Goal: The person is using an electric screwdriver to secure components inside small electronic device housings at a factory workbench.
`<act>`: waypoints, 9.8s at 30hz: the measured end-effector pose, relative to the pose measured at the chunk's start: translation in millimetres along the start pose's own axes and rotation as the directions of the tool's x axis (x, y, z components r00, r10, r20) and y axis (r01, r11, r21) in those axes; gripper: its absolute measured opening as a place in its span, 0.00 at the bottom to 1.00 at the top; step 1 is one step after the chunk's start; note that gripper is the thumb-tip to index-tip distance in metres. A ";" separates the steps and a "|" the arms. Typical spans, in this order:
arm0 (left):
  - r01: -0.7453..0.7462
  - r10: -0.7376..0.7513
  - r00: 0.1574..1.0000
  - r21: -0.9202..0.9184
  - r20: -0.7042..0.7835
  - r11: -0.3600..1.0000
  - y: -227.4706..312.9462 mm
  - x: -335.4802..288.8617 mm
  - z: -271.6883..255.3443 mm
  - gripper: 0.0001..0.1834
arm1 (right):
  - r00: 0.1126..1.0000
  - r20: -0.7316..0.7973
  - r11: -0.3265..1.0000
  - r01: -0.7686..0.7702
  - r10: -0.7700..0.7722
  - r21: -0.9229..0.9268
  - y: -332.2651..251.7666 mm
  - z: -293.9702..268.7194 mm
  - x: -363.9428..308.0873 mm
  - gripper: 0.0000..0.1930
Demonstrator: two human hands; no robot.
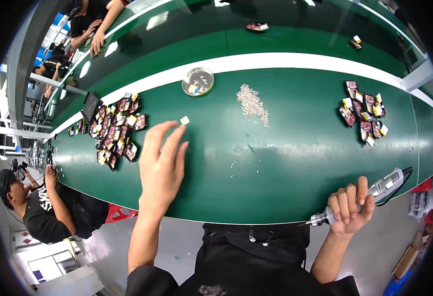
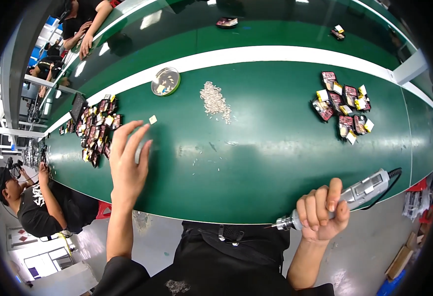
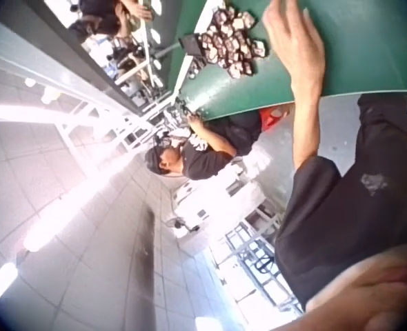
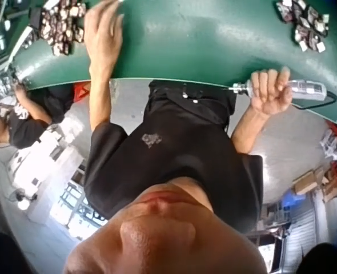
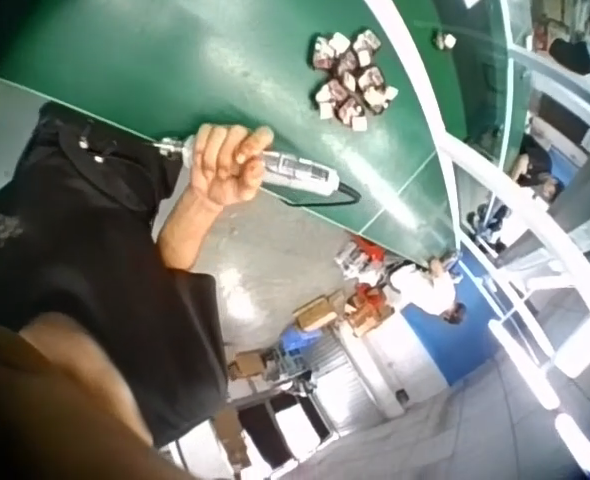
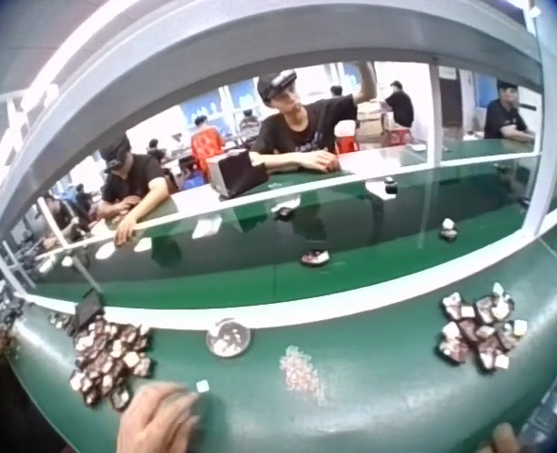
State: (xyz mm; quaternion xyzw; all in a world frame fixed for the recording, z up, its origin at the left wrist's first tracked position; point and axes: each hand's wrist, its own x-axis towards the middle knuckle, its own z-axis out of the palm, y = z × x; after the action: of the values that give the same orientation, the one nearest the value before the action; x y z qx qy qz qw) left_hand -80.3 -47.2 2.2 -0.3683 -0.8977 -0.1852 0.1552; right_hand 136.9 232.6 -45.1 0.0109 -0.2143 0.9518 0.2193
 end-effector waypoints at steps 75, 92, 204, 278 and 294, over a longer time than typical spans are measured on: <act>0.209 0.018 0.975 -0.942 0.221 0.261 150.6 -33.5 54.0 0.03 | 0.963 -0.014 0.963 0.271 -0.271 0.004 -4.7 55.0 23.7 0.10; 0.154 -0.168 0.985 -0.293 -0.023 0.944 -25.8 144.9 53.9 0.11 | 0.921 -0.285 0.955 0.292 -0.267 0.050 12.6 15.6 10.9 0.09; -0.309 0.344 0.934 -0.258 0.101 0.915 68.5 -11.9 6.4 0.22 | 0.958 0.253 0.960 0.191 -0.137 -0.204 -36.1 26.3 20.5 0.14; 0.272 -0.137 0.959 -0.945 0.250 0.182 155.8 -54.5 46.5 0.03 | 0.952 0.001 0.951 0.306 -0.306 -0.054 9.4 60.0 18.6 0.09; 0.125 0.003 0.987 -0.778 0.161 0.616 109.8 -9.8 34.9 0.24 | 0.942 -0.150 0.954 0.295 -0.300 -0.052 10.0 47.8 19.5 0.09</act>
State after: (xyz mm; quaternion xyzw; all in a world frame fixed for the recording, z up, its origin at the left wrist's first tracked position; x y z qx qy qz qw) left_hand 0.2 35.0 -8.7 -0.3807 -0.7472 -0.5366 -0.0941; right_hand 111.5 212.7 -3.5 -0.0343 -0.2060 0.9025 0.3767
